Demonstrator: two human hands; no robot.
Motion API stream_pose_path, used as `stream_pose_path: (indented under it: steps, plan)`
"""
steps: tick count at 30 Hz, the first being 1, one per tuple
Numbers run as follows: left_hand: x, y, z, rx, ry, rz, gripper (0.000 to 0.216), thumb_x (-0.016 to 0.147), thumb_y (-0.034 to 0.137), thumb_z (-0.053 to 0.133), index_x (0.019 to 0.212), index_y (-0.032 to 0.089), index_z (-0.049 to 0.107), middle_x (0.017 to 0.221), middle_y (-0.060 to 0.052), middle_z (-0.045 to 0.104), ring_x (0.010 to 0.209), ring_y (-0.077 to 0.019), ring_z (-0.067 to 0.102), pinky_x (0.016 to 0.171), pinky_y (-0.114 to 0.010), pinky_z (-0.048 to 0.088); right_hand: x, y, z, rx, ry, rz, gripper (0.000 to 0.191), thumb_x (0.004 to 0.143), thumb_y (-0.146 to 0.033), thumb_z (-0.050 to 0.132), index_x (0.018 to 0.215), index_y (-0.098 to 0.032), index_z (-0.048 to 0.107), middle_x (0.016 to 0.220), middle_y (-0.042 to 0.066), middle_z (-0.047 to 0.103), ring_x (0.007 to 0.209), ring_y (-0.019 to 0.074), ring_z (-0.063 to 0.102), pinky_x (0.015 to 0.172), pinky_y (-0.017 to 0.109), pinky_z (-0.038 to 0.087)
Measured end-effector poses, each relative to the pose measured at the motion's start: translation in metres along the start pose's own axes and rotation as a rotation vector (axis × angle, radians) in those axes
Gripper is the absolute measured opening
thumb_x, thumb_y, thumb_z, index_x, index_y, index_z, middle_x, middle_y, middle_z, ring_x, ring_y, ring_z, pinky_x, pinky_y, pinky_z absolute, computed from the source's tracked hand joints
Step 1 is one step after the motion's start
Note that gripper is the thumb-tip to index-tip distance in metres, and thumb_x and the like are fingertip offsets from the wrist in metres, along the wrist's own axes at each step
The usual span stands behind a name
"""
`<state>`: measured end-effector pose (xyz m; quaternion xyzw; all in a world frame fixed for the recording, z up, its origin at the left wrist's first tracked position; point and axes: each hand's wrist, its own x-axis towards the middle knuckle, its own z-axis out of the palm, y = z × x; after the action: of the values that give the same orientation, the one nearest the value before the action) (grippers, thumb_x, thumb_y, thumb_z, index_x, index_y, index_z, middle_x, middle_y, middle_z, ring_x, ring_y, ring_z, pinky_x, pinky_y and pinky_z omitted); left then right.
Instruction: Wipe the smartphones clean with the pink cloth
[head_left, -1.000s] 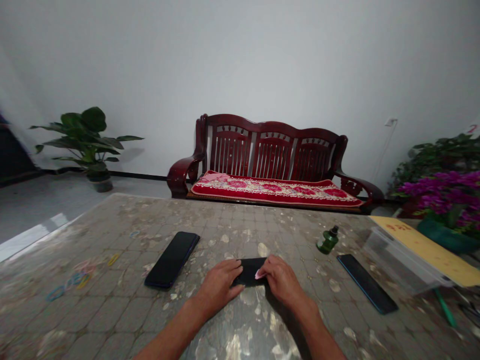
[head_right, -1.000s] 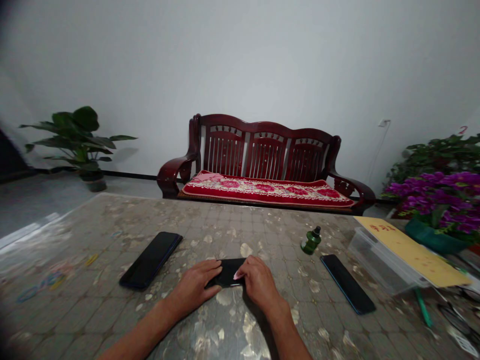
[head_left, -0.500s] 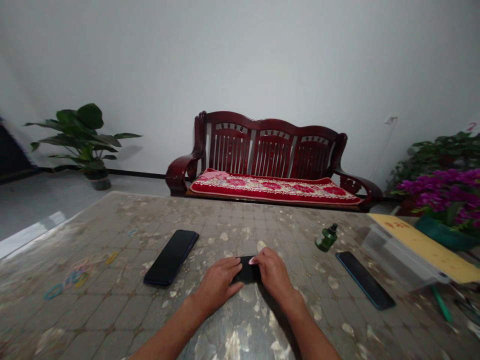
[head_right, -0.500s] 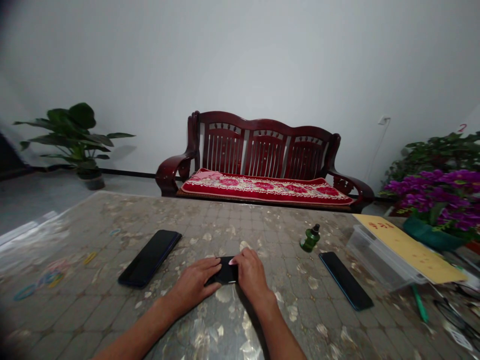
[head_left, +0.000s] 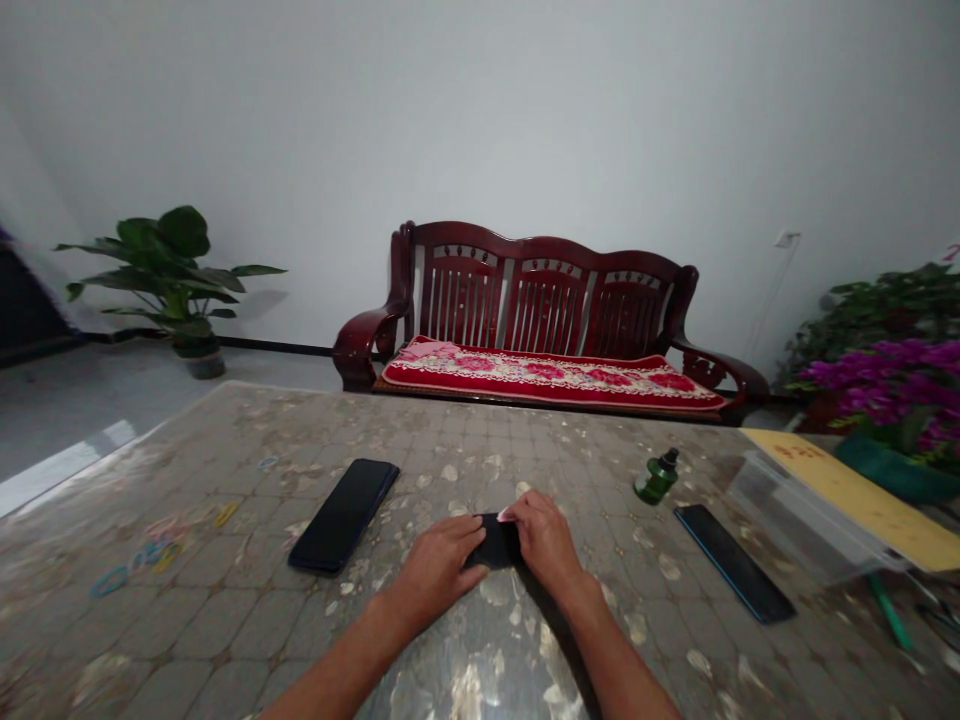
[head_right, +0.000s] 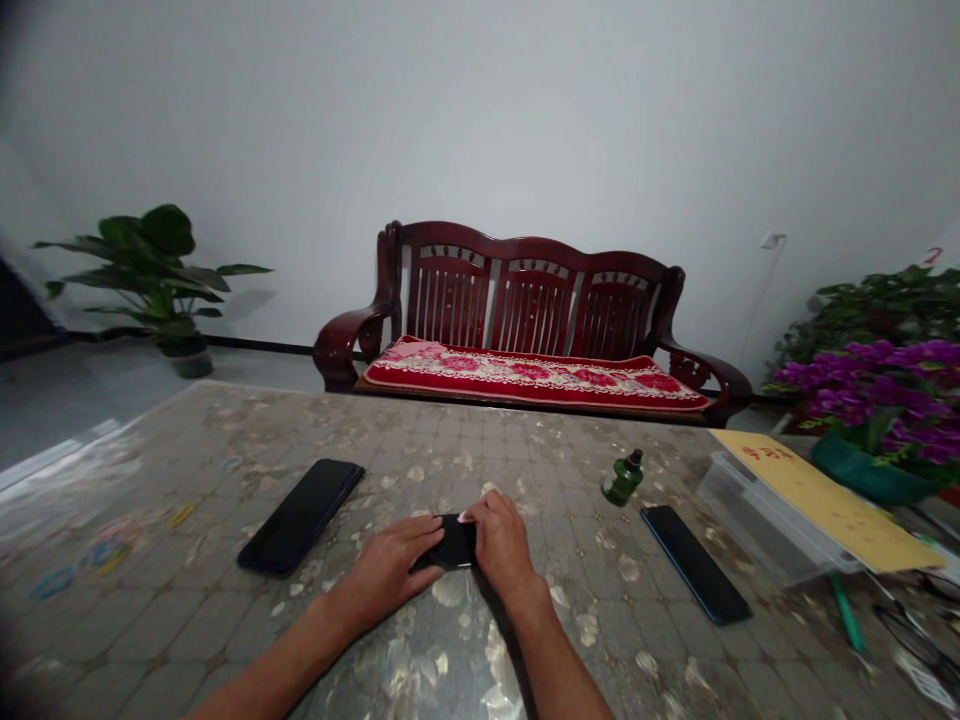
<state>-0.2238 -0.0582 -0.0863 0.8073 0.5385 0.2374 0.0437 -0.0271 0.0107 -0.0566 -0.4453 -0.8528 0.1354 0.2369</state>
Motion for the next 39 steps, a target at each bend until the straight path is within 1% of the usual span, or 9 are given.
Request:
stream_pose_path:
  steps: [3,8,10,16,24,31,33,37,39]
  plan:
    - [0.0,0.0,-0.001,0.0,-0.022,-0.008,0.044,0.076,0.024,0.078,0.119,0.018,0.069,0.128,-0.013,0.068,0.117,-0.0301,0.064,0.105,-0.046,0.05,-0.003,-0.002,0.001,0.051,-0.026,-0.05,0.034,0.092,-0.009,0.048,0.093,-0.026,0.077,0.09,0.004,0.065,0.09,0.018,0.058,0.082,0.026,0.043]
    - [-0.001,-0.001,0.0,0.005,-0.03,-0.023,0.043,0.078,0.025,0.078,0.119,0.018,0.069,0.129,-0.014,0.067,0.119,-0.0305,0.064,0.105,-0.047,0.049,-0.006,0.018,-0.007,0.038,0.04,0.028,0.034,0.09,-0.007,0.047,0.086,-0.023,0.076,0.089,0.006,0.065,0.09,0.0188,0.058,0.084,0.027,0.042]
    - [0.0,-0.001,0.0,0.003,-0.019,-0.017,0.042,0.078,0.025,0.077,0.118,0.018,0.07,0.128,-0.013,0.068,0.119,-0.0303,0.064,0.105,-0.046,0.05,-0.008,0.021,-0.008,0.042,0.051,0.025,0.033,0.09,-0.006,0.047,0.086,-0.022,0.076,0.089,0.006,0.065,0.09,0.0189,0.057,0.083,0.028,0.042]
    - [0.0,-0.001,0.0,0.017,-0.023,-0.015,0.041,0.079,0.027,0.077,0.119,0.019,0.07,0.127,-0.012,0.068,0.118,-0.0295,0.064,0.104,-0.045,0.05,-0.014,0.005,-0.004,0.127,-0.03,-0.109,0.032,0.091,-0.008,0.049,0.087,-0.025,0.076,0.088,0.003,0.064,0.088,0.0172,0.057,0.081,0.026,0.041]
    - [0.0,-0.001,-0.001,-0.002,-0.051,-0.031,0.045,0.08,0.028,0.077,0.123,0.019,0.068,0.132,-0.013,0.065,0.122,-0.0293,0.062,0.107,-0.045,0.048,-0.016,0.026,-0.02,0.05,-0.025,0.018,0.034,0.084,-0.002,0.049,0.084,-0.023,0.076,0.088,0.005,0.064,0.09,0.0182,0.059,0.083,0.026,0.042]
    - [0.004,-0.003,0.001,-0.01,-0.043,-0.027,0.042,0.08,0.025,0.076,0.121,0.02,0.069,0.131,-0.012,0.066,0.122,-0.0285,0.062,0.107,-0.044,0.048,-0.021,-0.001,-0.014,0.124,-0.097,-0.112,0.032,0.086,-0.005,0.05,0.085,-0.024,0.076,0.088,0.004,0.063,0.09,0.0162,0.058,0.081,0.024,0.041]
    - [0.004,-0.004,0.001,-0.018,-0.048,-0.025,0.043,0.08,0.026,0.076,0.122,0.019,0.068,0.131,-0.012,0.066,0.123,-0.0286,0.062,0.108,-0.045,0.048,-0.021,0.002,-0.017,0.123,-0.096,-0.073,0.032,0.086,-0.005,0.049,0.083,-0.023,0.075,0.087,0.004,0.064,0.089,0.0159,0.059,0.081,0.024,0.041]
    - [0.004,-0.004,0.0,-0.007,-0.061,-0.027,0.043,0.081,0.026,0.075,0.124,0.02,0.067,0.132,-0.012,0.065,0.123,-0.0281,0.061,0.108,-0.044,0.047,-0.021,0.021,-0.026,0.073,-0.07,0.067,0.031,0.085,-0.005,0.049,0.08,-0.021,0.075,0.081,0.004,0.063,0.083,0.0161,0.059,0.077,0.024,0.041]
    - [0.005,-0.002,-0.001,0.008,-0.065,-0.029,0.043,0.082,0.026,0.074,0.124,0.02,0.067,0.133,-0.012,0.065,0.124,-0.0276,0.061,0.108,-0.043,0.047,-0.022,0.024,-0.026,0.068,-0.066,0.086,0.031,0.083,-0.005,0.048,0.08,-0.021,0.075,0.081,0.004,0.062,0.082,0.0161,0.059,0.075,0.024,0.041]
